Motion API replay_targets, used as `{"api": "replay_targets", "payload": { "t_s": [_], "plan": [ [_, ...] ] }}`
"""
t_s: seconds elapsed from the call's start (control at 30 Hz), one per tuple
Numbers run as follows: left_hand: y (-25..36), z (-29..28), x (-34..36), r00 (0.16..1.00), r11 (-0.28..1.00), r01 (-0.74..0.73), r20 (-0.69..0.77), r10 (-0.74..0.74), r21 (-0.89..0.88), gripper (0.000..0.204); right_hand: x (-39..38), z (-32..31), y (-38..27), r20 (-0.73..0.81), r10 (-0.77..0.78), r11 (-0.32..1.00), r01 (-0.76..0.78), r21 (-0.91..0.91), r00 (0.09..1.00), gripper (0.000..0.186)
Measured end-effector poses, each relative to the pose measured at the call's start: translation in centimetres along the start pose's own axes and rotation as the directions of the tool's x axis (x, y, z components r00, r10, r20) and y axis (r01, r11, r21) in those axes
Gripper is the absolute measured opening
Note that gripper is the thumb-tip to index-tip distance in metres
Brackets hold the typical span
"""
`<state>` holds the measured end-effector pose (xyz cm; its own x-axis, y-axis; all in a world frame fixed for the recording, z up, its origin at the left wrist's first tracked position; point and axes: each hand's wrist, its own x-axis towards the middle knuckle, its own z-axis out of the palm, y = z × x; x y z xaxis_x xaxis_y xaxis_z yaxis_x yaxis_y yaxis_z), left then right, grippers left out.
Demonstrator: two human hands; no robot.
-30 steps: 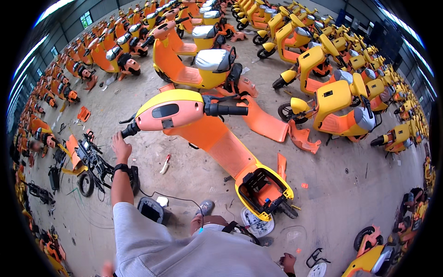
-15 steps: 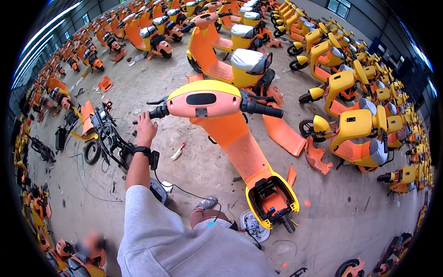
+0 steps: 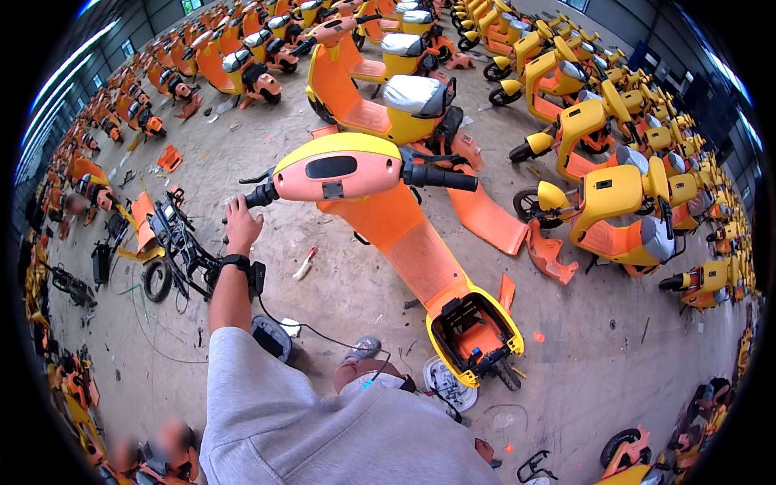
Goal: The person uses a socket wrench to loosen and remove a nut from a scooter wheel axle, then picks up and handles various small metal fasteners and plastic components while sitting on the floor.
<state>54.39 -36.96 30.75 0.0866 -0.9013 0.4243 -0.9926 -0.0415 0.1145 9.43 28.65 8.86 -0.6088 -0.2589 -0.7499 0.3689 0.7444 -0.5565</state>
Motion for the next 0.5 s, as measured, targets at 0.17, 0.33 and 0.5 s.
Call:
{"api": "replay_targets", "payload": {
  "t_s": [0.17,0.33,0.5],
  "plan": [
    [0.9,-0.6,-0.2,1.0,1.0,-0.008,-0.002,0.008,-0.007,0.08,2.7,0.3,5.7,0.025,-0.185,0.982,0.185,-0.02,0.982,0.028],
    [1.6,-0.9,0.1,0.995,0.999,0.029,0.097,-0.024,-0.045,0.089,4.8,0.8,11.2,-0.011,-0.313,0.94,0.308,-0.15,0.95,0.027],
    [0.8,0.7,0.0,0.982,0.981,-0.19,0.018,0.19,0.043,0.092,1.8,1.1,8.4,-0.014,-0.104,0.994,0.105,0.025,0.994,0.028]
  ]
}}
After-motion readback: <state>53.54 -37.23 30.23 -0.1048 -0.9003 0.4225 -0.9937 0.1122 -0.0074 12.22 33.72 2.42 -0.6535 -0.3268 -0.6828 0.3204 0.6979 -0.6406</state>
